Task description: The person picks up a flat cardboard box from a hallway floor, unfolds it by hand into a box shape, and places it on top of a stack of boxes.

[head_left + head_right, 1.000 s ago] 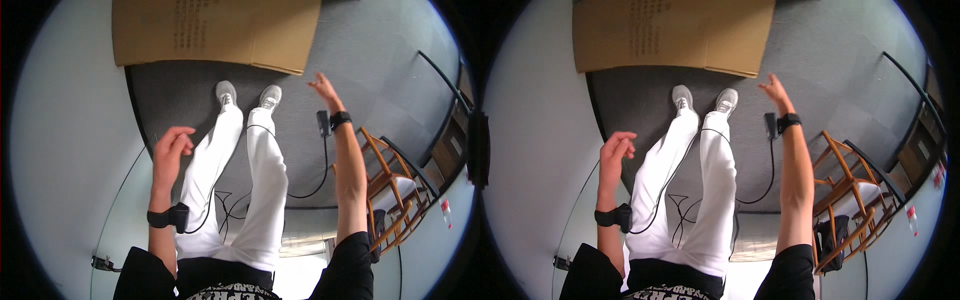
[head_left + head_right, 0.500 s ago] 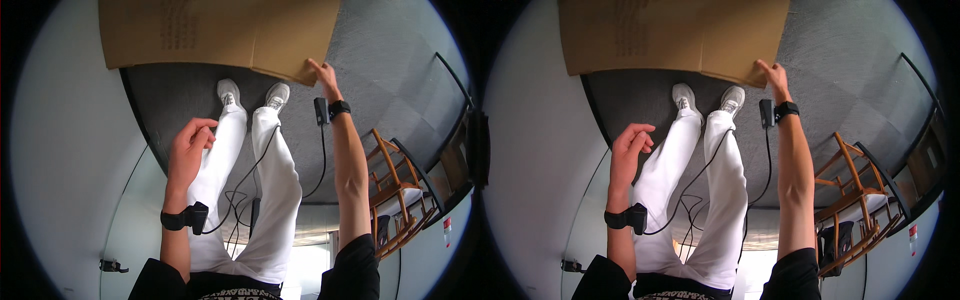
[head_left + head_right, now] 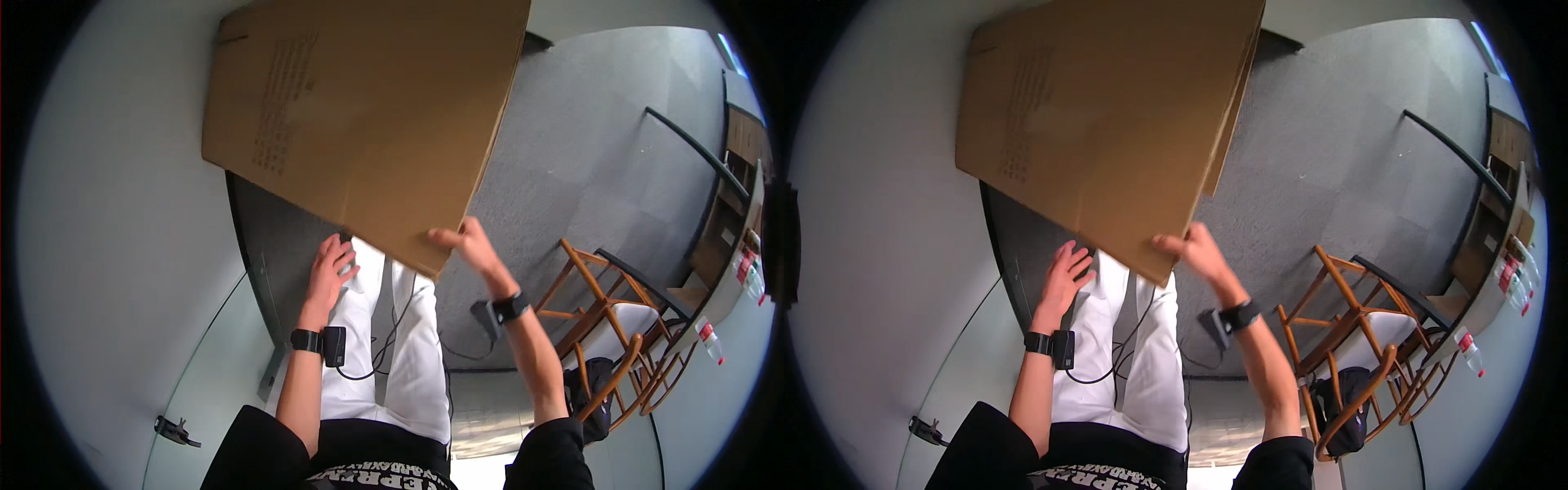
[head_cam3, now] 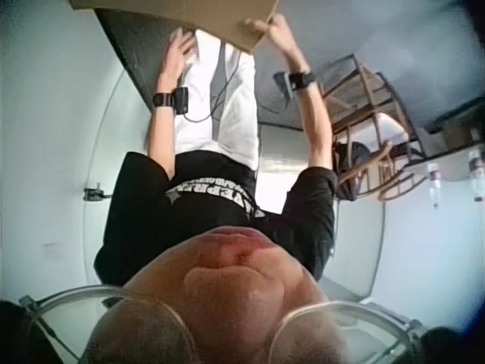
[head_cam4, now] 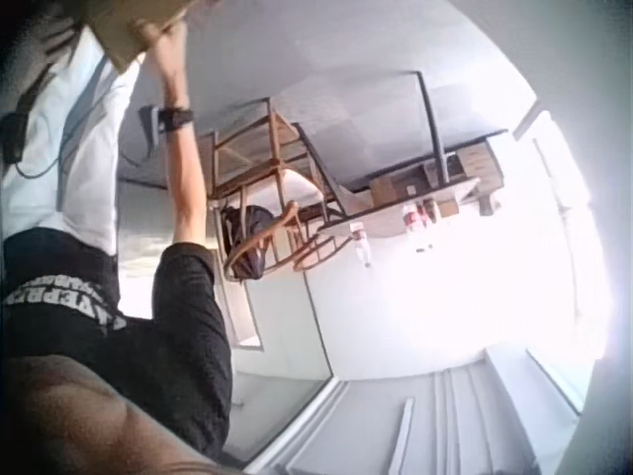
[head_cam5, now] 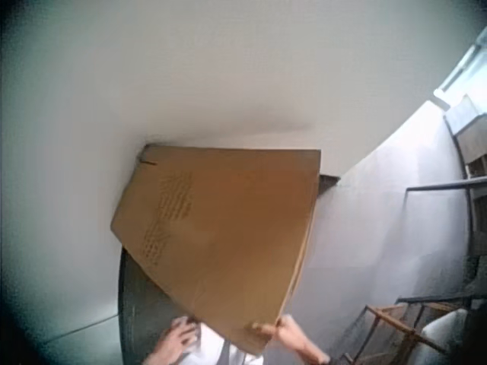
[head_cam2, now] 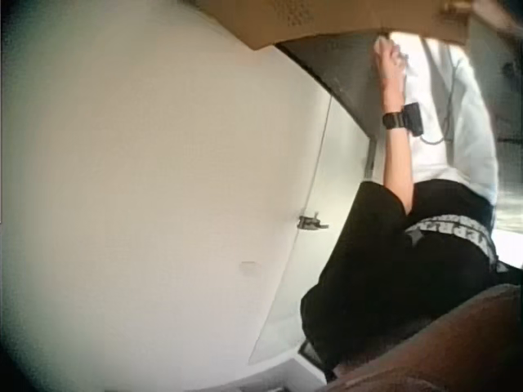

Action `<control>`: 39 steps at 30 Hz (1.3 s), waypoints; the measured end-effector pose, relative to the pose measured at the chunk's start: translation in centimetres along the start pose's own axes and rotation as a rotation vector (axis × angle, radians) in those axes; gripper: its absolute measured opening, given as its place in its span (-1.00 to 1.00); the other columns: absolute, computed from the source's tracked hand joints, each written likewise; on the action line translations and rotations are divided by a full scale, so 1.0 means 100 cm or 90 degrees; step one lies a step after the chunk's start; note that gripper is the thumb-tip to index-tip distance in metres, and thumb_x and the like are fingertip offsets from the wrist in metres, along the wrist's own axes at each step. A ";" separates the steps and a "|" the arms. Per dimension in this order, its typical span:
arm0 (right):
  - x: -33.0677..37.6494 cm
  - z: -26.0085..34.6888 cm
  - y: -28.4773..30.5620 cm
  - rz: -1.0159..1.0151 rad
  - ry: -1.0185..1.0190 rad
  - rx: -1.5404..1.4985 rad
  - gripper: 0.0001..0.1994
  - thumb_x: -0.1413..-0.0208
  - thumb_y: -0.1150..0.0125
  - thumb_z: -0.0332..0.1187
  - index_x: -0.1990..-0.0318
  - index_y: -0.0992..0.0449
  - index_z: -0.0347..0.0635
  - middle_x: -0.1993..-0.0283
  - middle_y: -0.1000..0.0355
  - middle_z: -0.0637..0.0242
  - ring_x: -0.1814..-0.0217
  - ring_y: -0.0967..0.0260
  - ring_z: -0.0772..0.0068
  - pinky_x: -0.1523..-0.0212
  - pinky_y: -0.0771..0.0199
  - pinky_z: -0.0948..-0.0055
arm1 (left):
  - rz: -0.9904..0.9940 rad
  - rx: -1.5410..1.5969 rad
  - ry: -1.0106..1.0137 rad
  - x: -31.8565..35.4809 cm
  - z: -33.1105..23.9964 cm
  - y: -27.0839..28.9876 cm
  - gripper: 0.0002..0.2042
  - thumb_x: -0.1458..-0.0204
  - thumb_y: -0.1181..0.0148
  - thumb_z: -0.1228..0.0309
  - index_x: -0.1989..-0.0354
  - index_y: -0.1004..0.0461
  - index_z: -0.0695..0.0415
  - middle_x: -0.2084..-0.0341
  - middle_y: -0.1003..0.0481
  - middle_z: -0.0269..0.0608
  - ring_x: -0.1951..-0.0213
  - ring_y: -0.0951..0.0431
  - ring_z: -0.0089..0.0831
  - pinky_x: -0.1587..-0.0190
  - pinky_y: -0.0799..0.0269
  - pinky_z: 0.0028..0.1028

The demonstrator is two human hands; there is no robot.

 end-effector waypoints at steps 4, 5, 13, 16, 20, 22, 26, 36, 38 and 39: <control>0.072 0.078 -0.081 0.056 0.045 -0.035 -0.67 -0.13 -0.18 -0.25 0.10 -0.54 -0.38 0.25 -0.55 0.29 0.27 -0.43 0.51 0.25 -0.45 0.45 | 0.116 0.405 0.076 0.043 -0.009 -0.006 -0.22 -0.15 0.10 -0.26 -0.40 -0.03 0.02 -0.35 -0.09 -0.06 -0.37 -0.06 -0.12 -0.28 -0.17 -0.05; 0.087 0.098 -0.098 0.050 0.094 -0.017 -0.64 -0.15 -0.16 -0.23 0.12 -0.52 -0.43 0.29 -0.54 0.25 0.31 -0.43 0.51 0.28 -0.46 0.43 | 0.159 0.496 -0.001 0.056 -0.020 -0.007 -0.16 -0.13 0.19 -0.34 -0.42 0.01 0.02 -0.38 -0.04 -0.05 -0.40 -0.01 -0.11 -0.31 -0.12 -0.03; 0.172 0.196 -0.161 0.125 0.100 0.245 -0.56 -0.20 -0.11 -0.08 0.22 -0.53 -0.43 0.50 -0.49 0.02 0.49 -0.43 0.12 0.37 -0.45 0.23 | -0.013 0.352 -0.192 0.164 -0.121 0.032 -0.44 -0.22 -0.04 0.11 -0.29 -0.19 0.19 -0.22 -0.31 -0.08 -0.18 -0.37 -0.21 -0.20 -0.33 -0.23; 0.197 0.208 -0.120 -0.072 0.470 0.540 -0.65 -0.07 -0.31 -0.21 0.09 -0.53 -0.28 0.01 -0.44 0.05 -0.08 -0.35 -0.04 -0.06 -0.40 0.20 | -0.009 0.397 -0.203 0.190 -0.127 0.061 -0.52 -0.20 -0.06 0.25 -0.24 -0.26 0.21 -0.15 -0.39 -0.09 -0.15 -0.41 -0.25 -0.19 -0.34 -0.25; 0.167 0.148 0.032 -0.482 0.352 0.224 -0.52 -0.10 -0.31 -0.21 -0.10 -0.38 -0.28 -0.13 -0.38 0.04 -0.22 -0.27 0.03 -0.21 -0.26 0.19 | 0.010 0.372 -0.242 0.252 -0.153 0.060 -0.53 -0.18 -0.07 0.30 -0.25 -0.26 0.20 -0.15 -0.39 -0.12 -0.15 -0.41 -0.25 -0.20 -0.33 -0.28; 0.142 0.117 0.035 -0.162 0.236 0.064 -0.31 -0.25 -0.13 -0.01 -0.31 -0.12 -0.37 -0.30 -0.22 0.04 -0.34 -0.16 0.20 -0.31 -0.16 0.30 | 0.068 0.391 -0.218 0.260 -0.158 0.073 -0.53 -0.18 -0.06 0.31 -0.25 -0.26 0.19 -0.15 -0.39 -0.12 -0.15 -0.40 -0.26 -0.21 -0.33 -0.28; 0.187 0.126 -0.024 -0.100 0.289 -0.179 -0.26 -0.29 -0.06 -0.08 -0.45 0.14 -0.19 -0.31 -0.19 0.19 -0.32 -0.16 0.33 -0.27 -0.21 0.32 | 0.020 0.299 -0.226 0.301 -0.176 0.094 -0.55 -0.16 -0.08 0.33 -0.19 -0.29 0.24 -0.07 -0.45 -0.07 -0.04 -0.50 -0.25 -0.12 -0.43 -0.29; 0.304 0.241 -0.088 -0.643 0.693 0.381 0.02 0.31 -0.58 -0.50 -0.35 -0.02 -0.10 0.09 -0.26 0.15 0.07 -0.30 0.24 0.05 -0.39 0.31 | 0.252 0.146 -0.193 0.315 -0.236 0.103 -0.57 -0.16 -0.09 0.29 -0.12 -0.31 0.31 0.07 -0.50 -0.08 0.07 -0.56 -0.28 -0.02 -0.49 -0.33; 0.335 0.266 -0.095 -0.760 0.716 0.547 -0.10 0.37 -0.61 -0.40 -0.23 -0.20 -0.07 0.11 -0.23 0.14 0.09 -0.24 0.18 -0.08 -0.26 0.09 | 0.308 0.112 -0.176 0.321 -0.238 0.100 -0.58 -0.16 -0.09 0.28 -0.11 -0.33 0.31 0.05 -0.49 -0.11 0.06 -0.55 -0.28 0.00 -0.49 -0.32; 0.346 0.271 -0.100 -0.770 0.682 0.608 -0.18 0.35 -0.60 -0.38 -0.17 -0.28 -0.08 0.07 -0.25 0.13 0.02 -0.27 0.15 -0.20 -0.20 -0.01 | 0.322 0.111 -0.178 0.311 -0.237 0.108 -0.58 -0.16 -0.09 0.28 -0.11 -0.33 0.31 0.05 -0.49 -0.11 0.06 -0.55 -0.28 0.00 -0.49 -0.32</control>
Point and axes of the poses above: each hand's wrist, its own x-axis away from the middle knuckle, its own y-axis out of the back of the hand, z = x × y, the point moved 4 cm from there along -x, towards the middle knuckle
